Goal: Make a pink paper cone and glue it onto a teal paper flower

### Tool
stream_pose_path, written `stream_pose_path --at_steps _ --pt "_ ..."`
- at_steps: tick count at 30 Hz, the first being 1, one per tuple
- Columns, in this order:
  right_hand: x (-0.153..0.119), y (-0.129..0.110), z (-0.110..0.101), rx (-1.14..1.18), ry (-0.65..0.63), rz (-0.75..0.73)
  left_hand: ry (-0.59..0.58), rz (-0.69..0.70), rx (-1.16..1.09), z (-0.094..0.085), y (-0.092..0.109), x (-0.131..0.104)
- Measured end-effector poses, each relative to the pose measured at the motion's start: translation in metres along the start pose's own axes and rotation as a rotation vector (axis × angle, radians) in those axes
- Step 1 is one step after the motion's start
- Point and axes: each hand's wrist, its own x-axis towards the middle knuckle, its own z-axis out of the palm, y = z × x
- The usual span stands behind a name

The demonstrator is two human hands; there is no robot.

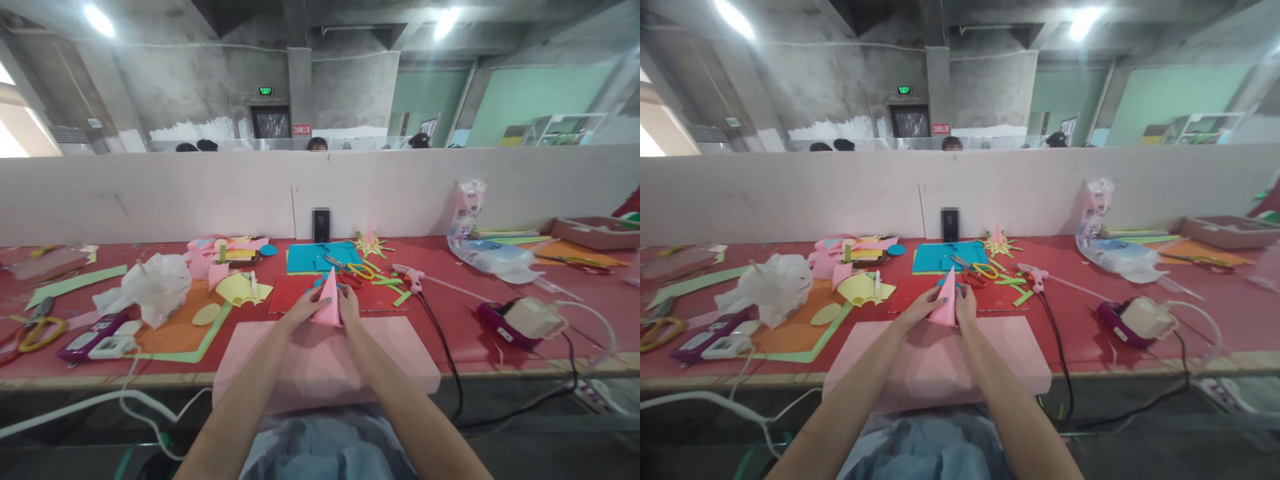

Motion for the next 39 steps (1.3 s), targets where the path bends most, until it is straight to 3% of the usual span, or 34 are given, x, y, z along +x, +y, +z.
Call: stream_pose_path --at_steps 5,8,10,12,14,20,24,27,29,32,36,38,39 --pt "0.002 -0.001 -0.002 0.046 0.093 0.025 0.098 -0.012 -0.148 -0.007 0.005 0.002" --pt "0.006 0.004 -0.005 0.104 0.191 0.004 0.360 0.090 -0.173 -0.017 0.006 0.008" --pt "0.008 0.007 -0.007 0.126 0.239 -0.009 0.555 0.211 -0.040 -0.023 0.006 0.011" --pt "0.009 0.009 -0.007 0.165 0.275 -0.021 0.644 0.297 0.129 -0.026 0.004 0.013" --pt "0.009 0.008 -0.007 0.238 0.307 -0.035 0.608 0.326 0.272 -0.024 0.001 0.011" --pt "0.010 -0.002 -0.009 0.579 0.277 0.030 0.311 0.291 0.569 -0.010 -0.010 0.005" --pt "0.010 -0.005 -0.012 0.758 0.247 0.145 0.281 0.268 0.600 -0.009 -0.011 0.004" --pt "0.008 -0.015 -0.014 0.833 0.131 0.138 0.280 0.233 0.639 -0.008 -0.008 0.004" --pt "0.006 -0.033 -0.016 0.920 0.024 0.117 0.276 0.206 0.642 -0.007 -0.006 0.002" --pt "-0.001 -0.078 -0.019 1.029 -0.069 0.031 0.257 0.191 0.615 -0.005 -0.003 -0.001" --pt "-0.015 -0.135 -0.012 0.969 -0.310 -0.115 0.269 0.197 0.639 -0.003 0.000 -0.003" --pt "-0.017 -0.140 -0.004 0.864 -0.357 -0.114 0.283 0.193 0.644 -0.002 0.000 -0.003" --pt "-0.016 -0.134 -0.001 0.803 -0.313 -0.104 0.287 0.192 0.637 -0.003 0.000 -0.003"
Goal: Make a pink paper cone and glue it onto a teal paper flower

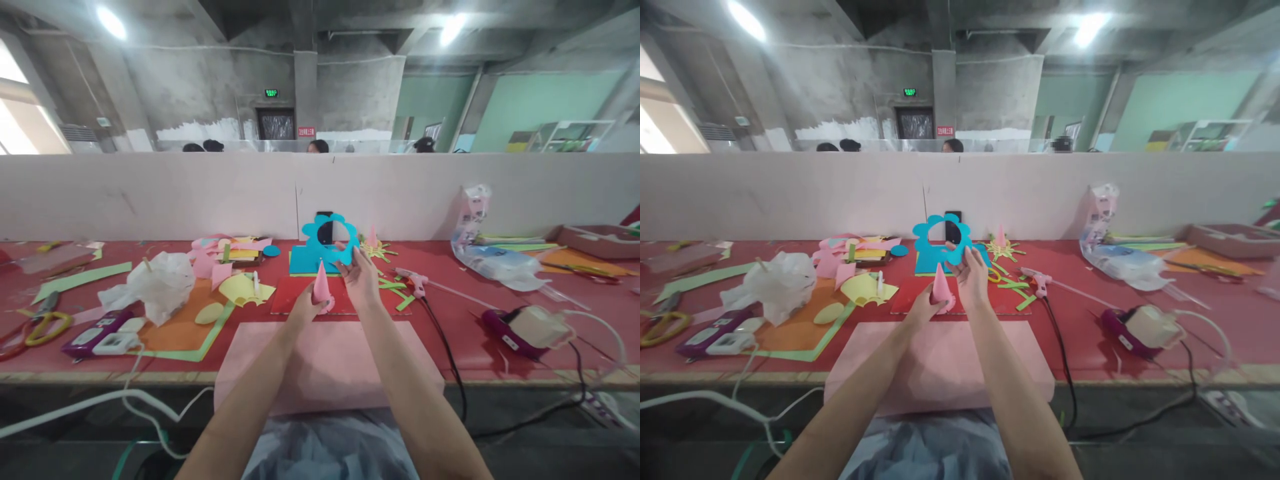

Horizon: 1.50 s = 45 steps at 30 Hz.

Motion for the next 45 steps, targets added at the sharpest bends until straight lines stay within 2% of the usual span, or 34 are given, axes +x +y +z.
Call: stream_pose_path --at_steps 2,5,7,8,10,14,17,21,24,27,31,34,37,40,43,45 --pt "0.000 0.021 -0.017 -0.184 0.126 -0.019 -0.006 -0.001 -0.037 0.000 -0.001 0.000" --pt "-0.001 0.057 -0.060 -0.624 0.272 -0.054 -0.032 0.002 -0.100 0.001 -0.002 0.000" --pt "-0.002 0.075 -0.084 -0.827 0.376 0.008 -0.048 0.022 -0.124 0.001 -0.003 -0.001" --pt "-0.003 0.081 -0.092 -0.854 0.404 0.011 -0.055 0.035 -0.129 0.001 -0.004 -0.001" --pt "-0.003 0.088 -0.100 -0.895 0.354 0.002 -0.067 0.054 -0.129 0.001 -0.005 0.000" --pt "-0.002 0.089 -0.095 -0.845 0.304 0.021 -0.047 0.051 -0.109 0.002 -0.007 0.002" --pt "-0.005 0.085 -0.087 -0.624 0.277 0.105 -0.037 0.016 -0.077 0.001 -0.005 0.002" --pt "-0.010 0.075 -0.078 -0.203 0.083 0.243 -0.048 0.019 -0.037 -0.002 0.001 -0.001" --pt "-0.012 0.070 -0.075 -0.044 0.001 0.287 -0.023 0.036 0.016 -0.003 0.001 -0.001" --pt "-0.011 0.069 -0.076 0.020 0.015 0.290 0.019 0.093 0.078 -0.003 -0.004 0.002" --pt "-0.007 0.076 -0.081 -0.123 0.169 0.246 0.053 0.131 0.116 -0.001 -0.009 0.005" --pt "-0.004 0.081 -0.087 -0.275 0.249 0.193 0.033 0.114 0.050 0.002 -0.010 0.004" --pt "-0.002 0.082 -0.094 -0.791 0.328 0.048 -0.021 0.090 -0.028 0.003 -0.009 0.003" --pt "-0.002 0.080 -0.099 -1.147 0.353 -0.037 -0.049 0.085 -0.035 0.004 -0.009 0.004" --pt "-0.004 0.079 -0.099 -1.306 0.338 -0.006 -0.020 0.058 -0.033 0.002 -0.011 0.007" --pt "-0.005 0.079 -0.097 -1.355 0.337 0.021 0.038 -0.007 -0.045 0.000 -0.015 0.010"
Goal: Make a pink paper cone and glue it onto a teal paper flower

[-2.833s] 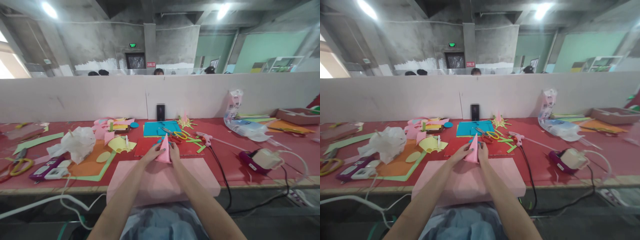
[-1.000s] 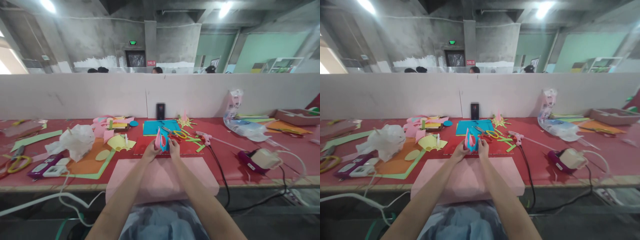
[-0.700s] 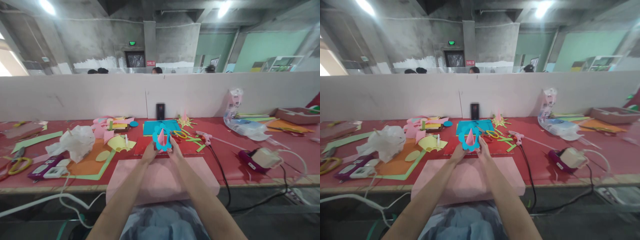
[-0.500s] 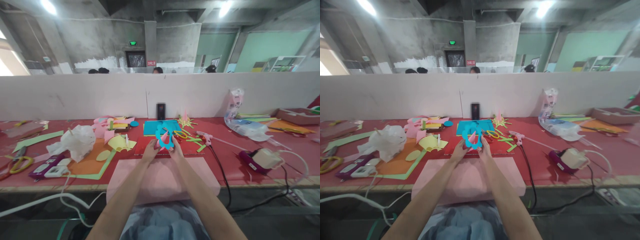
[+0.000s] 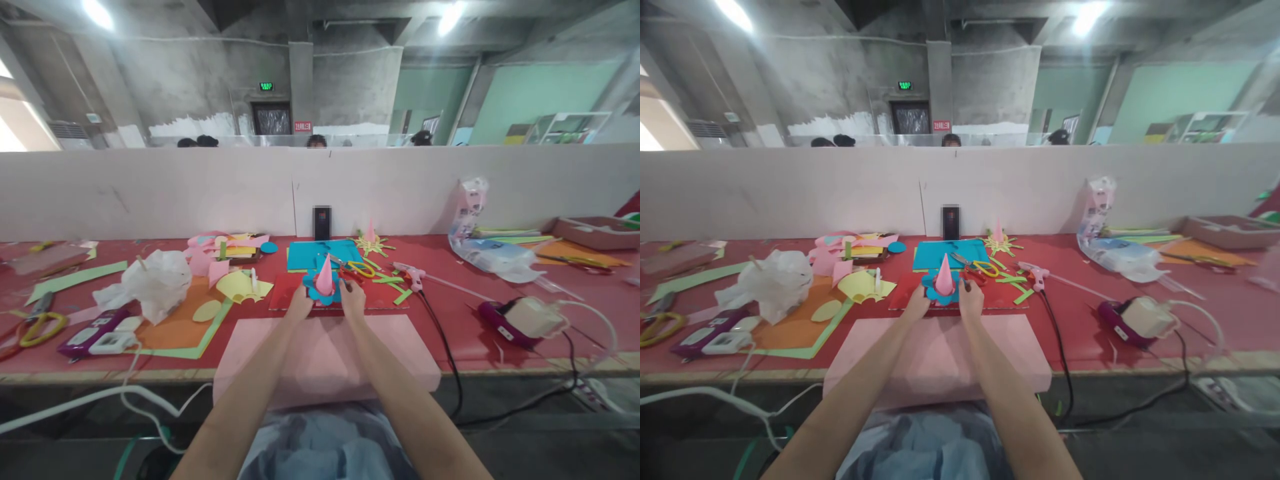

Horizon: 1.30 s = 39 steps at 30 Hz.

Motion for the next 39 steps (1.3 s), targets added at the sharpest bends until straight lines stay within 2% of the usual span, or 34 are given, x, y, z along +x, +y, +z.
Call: stream_pose_path --at_steps 4,8,12,16,20,23,27,33,39 --pt "-0.004 -0.002 0.001 -0.041 -0.030 0.012 0.176 -0.139 0.019 -0.006 -0.012 0.006" --pt "-0.007 -0.003 0.001 -0.076 -0.081 -0.012 0.265 -0.131 0.048 -0.011 -0.019 0.008" --pt "-0.009 -0.003 0.000 -0.100 -0.126 -0.048 0.306 -0.113 0.080 -0.011 -0.016 0.007" --pt "-0.011 -0.003 0.001 -0.145 -0.100 -0.128 0.224 -0.121 0.098 -0.008 -0.012 0.006" --pt "-0.012 0.001 0.002 -0.276 -0.020 -0.204 0.124 -0.044 0.136 -0.004 -0.009 0.004" --pt "-0.012 0.006 0.006 -0.358 -0.079 -0.194 0.064 0.002 0.172 -0.001 -0.009 0.001" --pt "-0.010 0.013 0.012 -0.413 -0.161 -0.199 -0.024 -0.010 0.230 0.000 -0.007 -0.002" --pt "-0.008 0.018 0.014 -0.431 -0.169 -0.212 -0.039 -0.001 0.251 0.000 -0.002 -0.003" --pt "-0.010 0.015 0.012 -0.429 -0.152 -0.226 -0.024 0.030 0.237 0.001 -0.007 -0.001"
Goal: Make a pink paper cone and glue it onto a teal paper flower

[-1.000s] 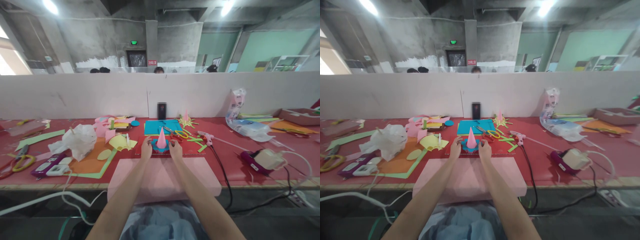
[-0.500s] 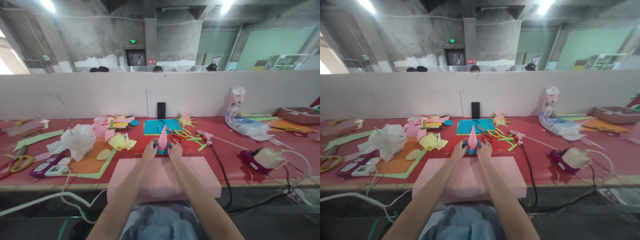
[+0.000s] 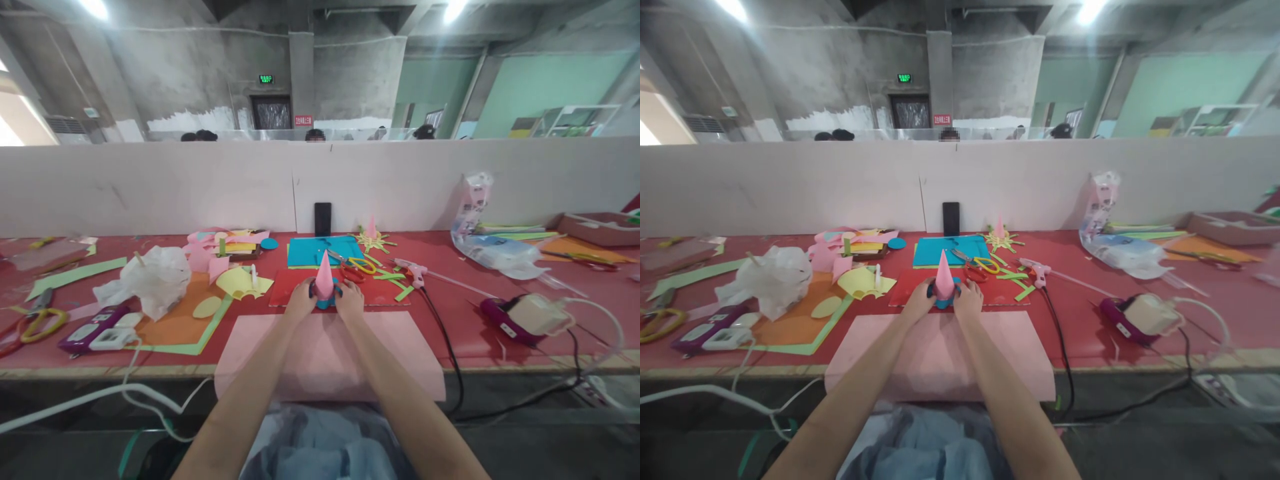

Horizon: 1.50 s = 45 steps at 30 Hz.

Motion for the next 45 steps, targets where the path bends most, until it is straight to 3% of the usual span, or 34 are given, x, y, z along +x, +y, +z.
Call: stream_pose_path --at_steps 6,13,18,23,28,30,32,34,37,40,45 --pt "-0.002 -0.005 -0.005 0.044 -0.008 0.039 0.154 -0.052 -0.190 0.001 -0.008 0.006" --pt "-0.002 -0.007 -0.009 0.065 0.009 0.025 0.110 -0.068 -0.144 0.001 -0.007 0.003" --pt "0.007 0.005 -0.014 0.304 0.055 0.070 0.183 -0.022 -0.156 -0.001 -0.008 0.005" --pt "0.021 0.038 -0.031 0.430 0.223 0.083 0.197 0.018 -0.165 -0.004 -0.001 0.003" --pt "0.039 0.087 -0.072 0.176 0.523 0.051 0.182 0.081 -0.102 -0.004 0.007 -0.002" --pt "0.043 0.107 -0.088 0.058 0.645 0.100 0.157 0.099 -0.065 -0.003 0.008 -0.002" --pt "0.046 0.125 -0.099 -0.045 0.672 0.199 0.140 0.108 -0.052 -0.002 0.006 -0.001" --pt "0.050 0.139 -0.105 -0.116 0.625 0.352 0.150 0.105 -0.058 0.000 0.004 -0.001" --pt "0.059 0.152 -0.106 -0.179 0.417 0.521 0.172 0.098 -0.070 0.002 0.000 0.000" --pt "0.068 0.156 -0.103 -0.228 0.274 0.558 0.181 0.093 -0.068 0.003 -0.003 0.001" --pt "0.071 0.156 -0.095 -0.218 0.317 0.513 0.154 0.118 -0.066 0.003 -0.005 0.002"
